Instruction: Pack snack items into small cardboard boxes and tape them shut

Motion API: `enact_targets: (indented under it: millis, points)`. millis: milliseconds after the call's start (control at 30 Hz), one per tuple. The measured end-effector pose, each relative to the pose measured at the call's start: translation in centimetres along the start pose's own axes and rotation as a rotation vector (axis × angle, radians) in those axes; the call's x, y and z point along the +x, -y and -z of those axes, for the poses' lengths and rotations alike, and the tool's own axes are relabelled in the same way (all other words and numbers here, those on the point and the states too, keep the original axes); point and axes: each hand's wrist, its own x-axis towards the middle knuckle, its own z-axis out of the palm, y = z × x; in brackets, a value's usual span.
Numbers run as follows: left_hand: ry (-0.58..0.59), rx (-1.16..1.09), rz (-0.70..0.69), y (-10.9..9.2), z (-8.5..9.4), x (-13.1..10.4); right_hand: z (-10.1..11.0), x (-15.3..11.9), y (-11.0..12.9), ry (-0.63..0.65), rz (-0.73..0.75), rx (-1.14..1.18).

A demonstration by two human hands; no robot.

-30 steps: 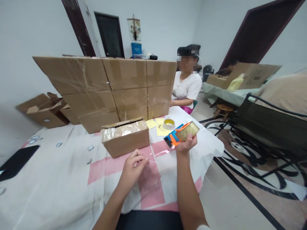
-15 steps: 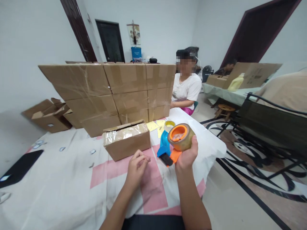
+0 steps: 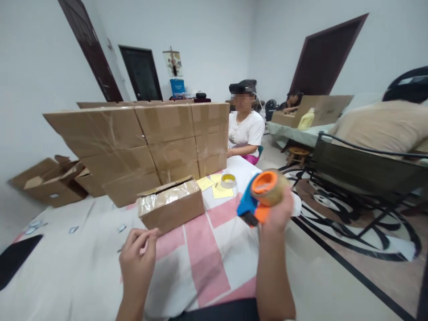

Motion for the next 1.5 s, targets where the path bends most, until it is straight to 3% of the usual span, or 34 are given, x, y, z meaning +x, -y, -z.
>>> enact_targets:
  millis: [167, 233, 333, 467, 567, 600, 667, 767, 833, 967, 1233, 1400, 1500]
  points:
    - [0.097, -0.075, 0.143, -1.1, 0.0, -0.7, -3.4, -0.1, -8.9, 0.317, -0.430, -0.351]
    - [0.111, -0.099, 0.210, -0.5, 0.2, -0.8, -3.4, 0.0, -11.2, 0.360, -0.486, -0.452]
    - [0.110, -0.158, 0.261, 0.3, 0.3, -0.9, -2.4, 0.2, -12.4, 0.386, -0.504, -0.554]
    - [0.136, -0.190, 0.278, 0.6, 0.2, -1.1, -1.1, 0.8, -10.9, 0.306, -0.416, -0.747]
    - [0.131, -0.210, 0.301, 0.3, -0.1, -1.2, -1.6, 0.1, -8.4, 0.241, -0.117, -0.882]
    - [0.132, -0.219, 0.311, 0.1, -0.2, -1.2, -2.2, -0.7, -7.6, 0.301, -0.033, -0.888]
    - [0.135, -0.249, 0.320, -0.5, -0.6, -1.3, -3.7, -2.9, -6.1, 0.577, -0.012, -0.803]
    - [0.139, -0.284, 0.305, -1.6, -1.3, -1.4, -6.0, -7.1, -4.5, 1.072, -0.232, -0.573]
    - [0.142, -0.309, 0.300, -2.3, -1.7, -1.5, -7.1, -9.6, -4.1, 1.221, -0.308, -0.489]
    - [0.151, -0.369, 0.303, -3.4, -2.3, -1.8, -8.2, -12.0, -4.1, 1.180, -0.291, -0.367]
    - [0.141, -0.414, 0.352, -3.8, -2.5, -2.3, -8.5, -10.8, -3.7, 1.077, -0.124, -0.416]
    - [0.097, -0.434, 0.423, -4.7, -2.3, -1.9, -10.8, -9.7, -1.9, 1.236, -0.009, -0.492]
    - [0.216, -0.463, 0.492, -4.1, -2.4, -1.4, -12.8, -8.9, -0.9, 1.386, 0.215, -0.482]
